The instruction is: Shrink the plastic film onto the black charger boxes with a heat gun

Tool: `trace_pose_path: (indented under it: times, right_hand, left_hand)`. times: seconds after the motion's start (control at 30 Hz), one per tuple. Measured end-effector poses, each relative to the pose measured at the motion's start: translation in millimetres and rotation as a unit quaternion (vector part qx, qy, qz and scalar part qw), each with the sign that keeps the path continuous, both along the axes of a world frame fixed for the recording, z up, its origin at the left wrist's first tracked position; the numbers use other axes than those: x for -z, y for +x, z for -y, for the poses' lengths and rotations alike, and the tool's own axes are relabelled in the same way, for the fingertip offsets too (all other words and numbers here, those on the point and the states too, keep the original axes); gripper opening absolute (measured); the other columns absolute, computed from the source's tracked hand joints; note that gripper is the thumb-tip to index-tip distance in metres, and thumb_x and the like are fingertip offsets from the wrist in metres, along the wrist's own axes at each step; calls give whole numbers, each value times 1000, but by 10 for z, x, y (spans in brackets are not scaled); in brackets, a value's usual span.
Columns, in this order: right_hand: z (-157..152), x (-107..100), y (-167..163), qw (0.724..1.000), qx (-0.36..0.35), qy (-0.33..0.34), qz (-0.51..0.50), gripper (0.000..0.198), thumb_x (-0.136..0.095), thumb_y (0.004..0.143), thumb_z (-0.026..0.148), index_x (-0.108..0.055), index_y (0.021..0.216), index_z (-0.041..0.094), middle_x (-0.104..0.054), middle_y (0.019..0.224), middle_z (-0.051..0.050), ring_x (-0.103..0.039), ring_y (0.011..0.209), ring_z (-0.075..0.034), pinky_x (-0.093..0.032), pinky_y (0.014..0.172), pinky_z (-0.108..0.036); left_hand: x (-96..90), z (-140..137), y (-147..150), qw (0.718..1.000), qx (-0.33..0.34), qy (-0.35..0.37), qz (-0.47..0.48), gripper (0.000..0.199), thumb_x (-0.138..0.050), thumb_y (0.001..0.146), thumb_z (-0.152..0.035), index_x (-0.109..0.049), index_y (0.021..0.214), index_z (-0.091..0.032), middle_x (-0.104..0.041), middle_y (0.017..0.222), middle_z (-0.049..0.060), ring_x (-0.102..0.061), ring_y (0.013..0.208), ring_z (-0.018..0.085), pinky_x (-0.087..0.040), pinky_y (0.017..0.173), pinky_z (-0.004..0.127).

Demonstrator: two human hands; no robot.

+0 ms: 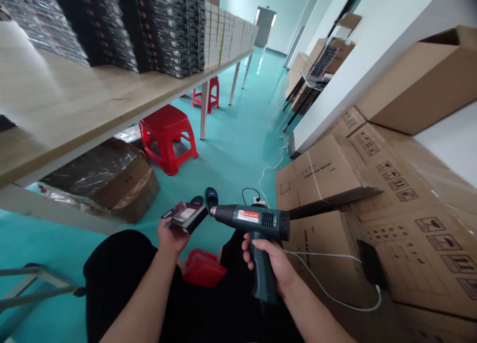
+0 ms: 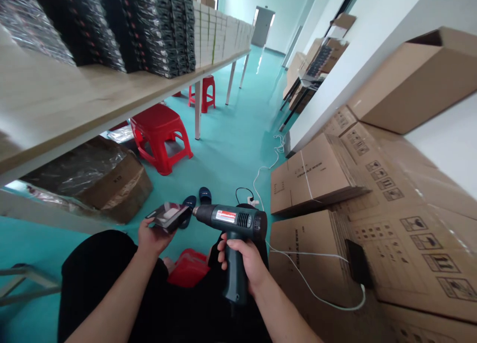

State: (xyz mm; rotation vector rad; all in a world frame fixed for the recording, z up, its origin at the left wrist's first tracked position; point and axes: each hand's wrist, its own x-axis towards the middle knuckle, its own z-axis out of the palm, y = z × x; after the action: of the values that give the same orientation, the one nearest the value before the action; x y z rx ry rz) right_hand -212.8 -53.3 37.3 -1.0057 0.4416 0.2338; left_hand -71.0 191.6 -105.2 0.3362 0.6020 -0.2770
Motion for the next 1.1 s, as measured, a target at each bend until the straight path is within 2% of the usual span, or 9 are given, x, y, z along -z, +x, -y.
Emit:
trace_pose_path:
  times: [0.13,0.27,0.5,0.7,0.93,1.1]
  right_hand:
    - [111,-50,-51,1000,-20,-13,-15,23,-53,81,24,-61,99,12,-64,83,-8,-60,65,-17,-45,53,-26]
    - [201,-138,-130,997,-57,-37,-35,23,-53,80,22,-61,99,12,-65,82,-8,-61,64,-18,-46,52,-27]
    - [197,-207,-228,993,-92,-62,-41,24,-54,78,23,-61,98,11,-66,82,-9,-63,63,-19,-46,53,-28]
    - [194,-192,-245,989,-121,-76,-38,24,-54,78,22,-62,98,11,-67,82,-10,-63,62,-18,-46,51,-27]
    - [138,-143,-272,982,-171,-75,-34,26,-57,77,21,-63,100,12,-66,83,-9,-62,60,-17,-46,51,-27]
    - [116,-142,-281,986,-122,-113,-34,25,-59,77,23,-63,100,14,-66,84,-8,-61,61,-16,-46,53,-27]
  left_hand:
    - [-20,18,14,997,-12,70,-31,42,-47,51,-10,-61,89,-17,-67,79,7,-66,74,25,-54,72,43]
    - [-9,19,35,989,-6,133,-69,30,-45,46,-10,-56,74,-15,-59,63,4,-59,55,20,-53,59,35]
    - [41,5,57,988,-11,134,-74,27,-46,49,-14,-55,74,-17,-59,64,5,-59,57,21,-52,60,36]
    - [55,6,41,990,-12,130,-61,28,-45,52,-18,-56,77,-16,-61,68,7,-61,62,25,-52,66,41]
    - [1,32,28,986,-6,147,-74,26,-43,52,-19,-56,75,-16,-60,65,7,-60,57,23,-52,59,38]
    - [34,32,28,987,-3,141,-76,25,-43,54,-19,-56,75,-15,-60,64,6,-60,57,22,-52,59,36]
